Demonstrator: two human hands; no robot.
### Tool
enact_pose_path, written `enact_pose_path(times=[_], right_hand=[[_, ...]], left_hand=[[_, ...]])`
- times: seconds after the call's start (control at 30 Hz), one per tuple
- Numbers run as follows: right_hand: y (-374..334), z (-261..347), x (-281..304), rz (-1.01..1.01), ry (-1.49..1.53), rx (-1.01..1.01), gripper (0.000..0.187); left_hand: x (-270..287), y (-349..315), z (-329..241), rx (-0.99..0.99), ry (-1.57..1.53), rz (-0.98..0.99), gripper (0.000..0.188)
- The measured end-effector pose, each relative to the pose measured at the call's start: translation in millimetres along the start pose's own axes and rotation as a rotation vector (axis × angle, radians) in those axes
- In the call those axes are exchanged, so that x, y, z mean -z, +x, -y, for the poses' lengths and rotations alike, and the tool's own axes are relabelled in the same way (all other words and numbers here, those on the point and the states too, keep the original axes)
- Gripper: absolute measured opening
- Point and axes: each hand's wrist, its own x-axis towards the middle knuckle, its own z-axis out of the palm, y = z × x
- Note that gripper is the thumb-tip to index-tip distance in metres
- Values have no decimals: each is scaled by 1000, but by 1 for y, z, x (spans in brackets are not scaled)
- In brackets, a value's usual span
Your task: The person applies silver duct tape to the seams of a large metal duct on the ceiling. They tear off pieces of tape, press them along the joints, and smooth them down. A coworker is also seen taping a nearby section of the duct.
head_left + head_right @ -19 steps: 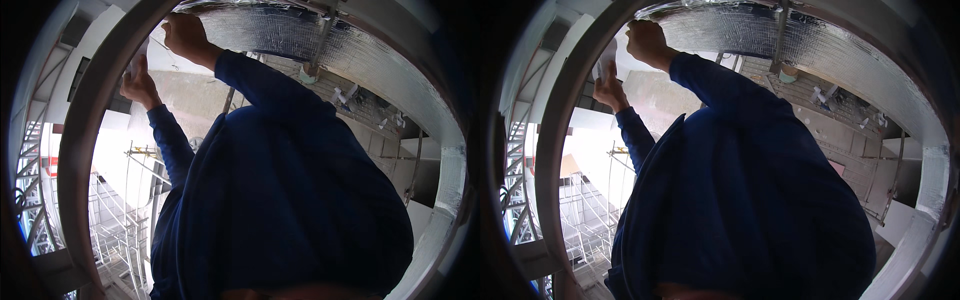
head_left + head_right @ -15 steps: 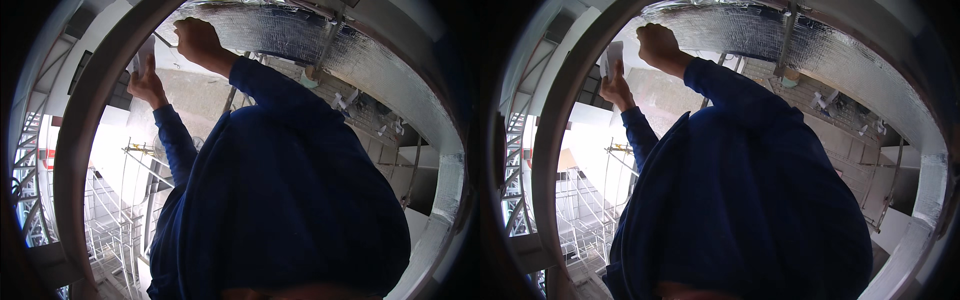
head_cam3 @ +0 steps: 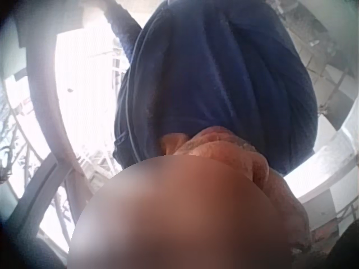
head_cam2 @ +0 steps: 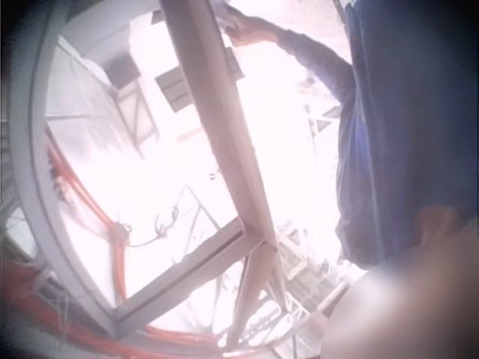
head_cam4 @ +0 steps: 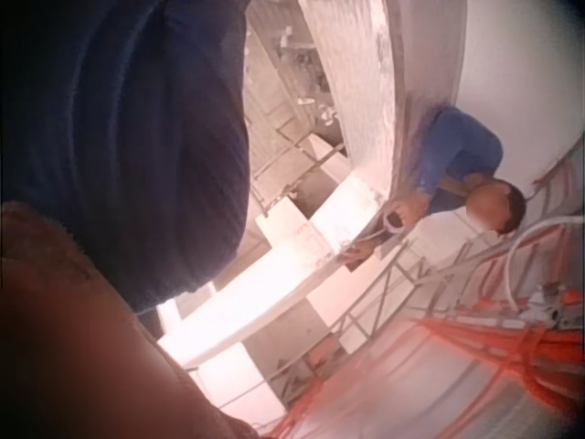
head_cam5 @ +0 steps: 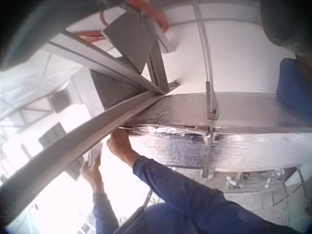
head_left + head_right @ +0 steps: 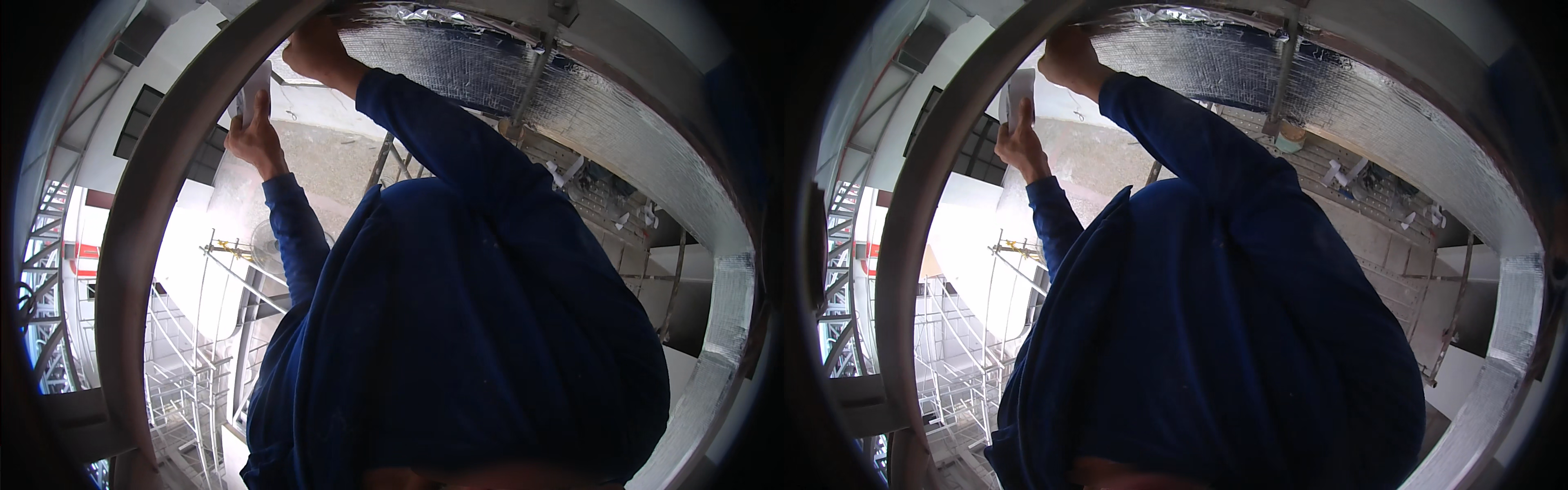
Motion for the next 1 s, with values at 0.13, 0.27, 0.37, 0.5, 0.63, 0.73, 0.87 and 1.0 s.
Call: enact_pose_path(times=[0.13,0.27,0.37,0.5,0.63,0.73,0.87,1.0], right_hand=[[-19,12,29,108,73,-34,30],[-42,32,60,-113,-197,234,17],[-46,41,75,-252,-379,390,9],[-38,41,85,-301,-549,388,26],[-36,43,90,-203,-645,313,40],[-40,45,99,-122,-661,314,44],[-55,50,106,24,-695,387,45],[-70,60,90,160,-630,464,46]], left_hand=[[0,5,-4,48,-55,22,55],[3,7,-13,36,-231,52,49],[8,12,-24,34,-323,102,54],[0,15,-41,5,-403,180,39],[-7,19,-37,36,-307,302,58],[-15,22,-23,25,-382,388,46],[-25,16,0,-64,-271,364,28],[-26,8,16,-97,-229,333,26]])
